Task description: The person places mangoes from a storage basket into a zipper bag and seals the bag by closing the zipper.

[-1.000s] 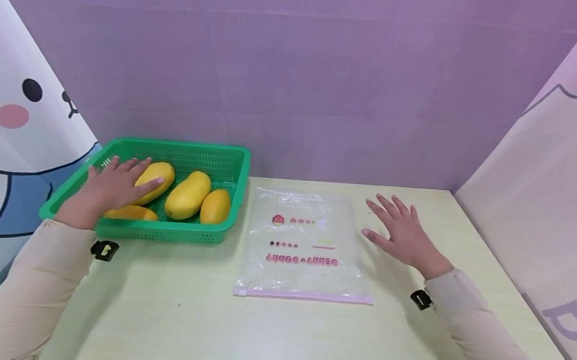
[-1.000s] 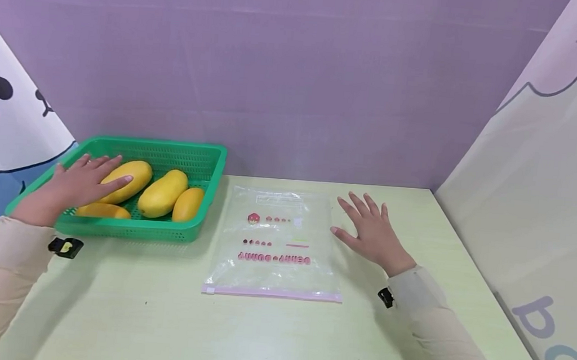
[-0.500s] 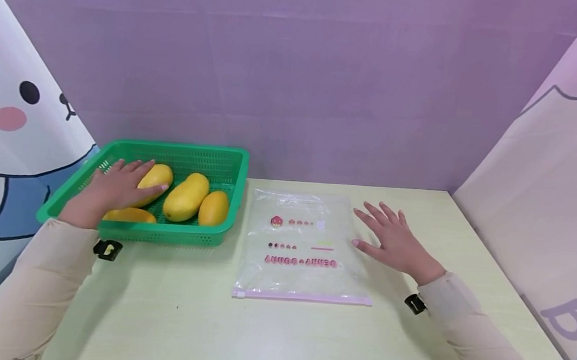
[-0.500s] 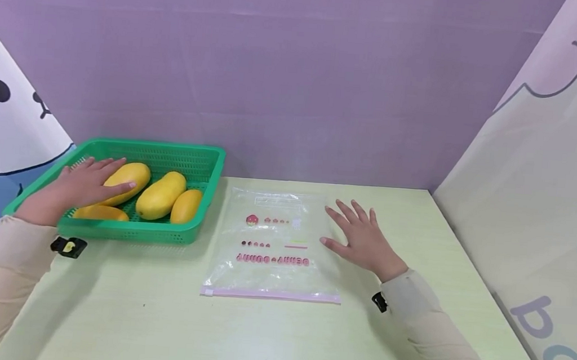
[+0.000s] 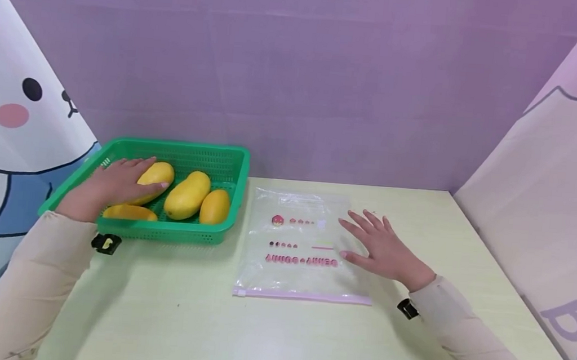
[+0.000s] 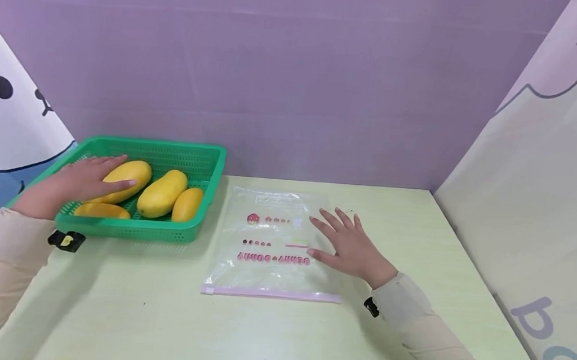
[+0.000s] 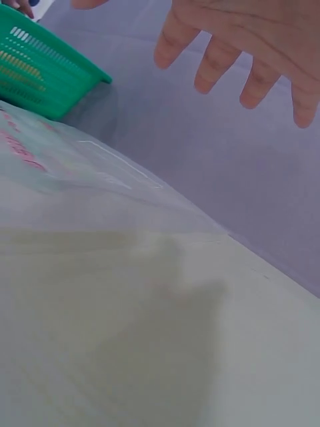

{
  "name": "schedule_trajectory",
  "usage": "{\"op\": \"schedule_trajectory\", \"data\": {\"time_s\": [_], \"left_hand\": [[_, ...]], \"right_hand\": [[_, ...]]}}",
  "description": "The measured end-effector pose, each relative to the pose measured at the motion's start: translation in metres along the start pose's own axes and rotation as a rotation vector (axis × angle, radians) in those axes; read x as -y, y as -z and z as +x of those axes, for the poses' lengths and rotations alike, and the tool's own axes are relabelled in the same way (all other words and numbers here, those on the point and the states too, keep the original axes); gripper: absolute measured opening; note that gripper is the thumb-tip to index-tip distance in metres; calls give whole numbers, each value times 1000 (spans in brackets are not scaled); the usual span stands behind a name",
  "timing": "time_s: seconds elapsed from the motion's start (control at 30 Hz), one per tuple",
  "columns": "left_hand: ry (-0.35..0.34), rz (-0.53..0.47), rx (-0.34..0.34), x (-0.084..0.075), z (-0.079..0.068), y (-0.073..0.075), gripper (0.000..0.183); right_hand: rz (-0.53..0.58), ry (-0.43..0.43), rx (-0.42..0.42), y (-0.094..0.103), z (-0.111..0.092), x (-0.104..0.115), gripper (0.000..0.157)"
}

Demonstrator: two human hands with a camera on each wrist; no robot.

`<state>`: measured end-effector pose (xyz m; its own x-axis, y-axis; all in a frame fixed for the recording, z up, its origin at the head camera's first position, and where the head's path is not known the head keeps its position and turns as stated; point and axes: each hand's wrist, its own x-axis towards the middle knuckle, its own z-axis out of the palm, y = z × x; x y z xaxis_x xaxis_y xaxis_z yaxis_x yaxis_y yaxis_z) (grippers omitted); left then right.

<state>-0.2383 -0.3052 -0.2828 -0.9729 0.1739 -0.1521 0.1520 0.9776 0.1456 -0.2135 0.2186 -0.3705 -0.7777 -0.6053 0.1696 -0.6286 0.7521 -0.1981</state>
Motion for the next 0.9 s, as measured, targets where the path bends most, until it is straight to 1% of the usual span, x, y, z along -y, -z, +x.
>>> {"op": "schedule_trajectory", "data": {"time_s": [0.2, 0.37, 0.63, 0.8, 0.9], "left_hand": [[-24, 49, 8, -1, 3, 9, 88], [-36, 56, 13, -3, 7, 19, 86], [-29, 32, 44, -8, 9, 26, 89], [-36, 22, 51, -13, 12, 32, 89], [-37, 13, 62, -14, 14, 34, 88]], "right_hand": [[0, 45, 36, -4, 0, 8, 67], [9, 62, 53, -7, 1, 14, 67], [22, 81, 100, -14, 0, 23, 69], [45, 109, 121, -17, -1, 29, 69], [44, 140, 140, -20, -1, 32, 69]]}}
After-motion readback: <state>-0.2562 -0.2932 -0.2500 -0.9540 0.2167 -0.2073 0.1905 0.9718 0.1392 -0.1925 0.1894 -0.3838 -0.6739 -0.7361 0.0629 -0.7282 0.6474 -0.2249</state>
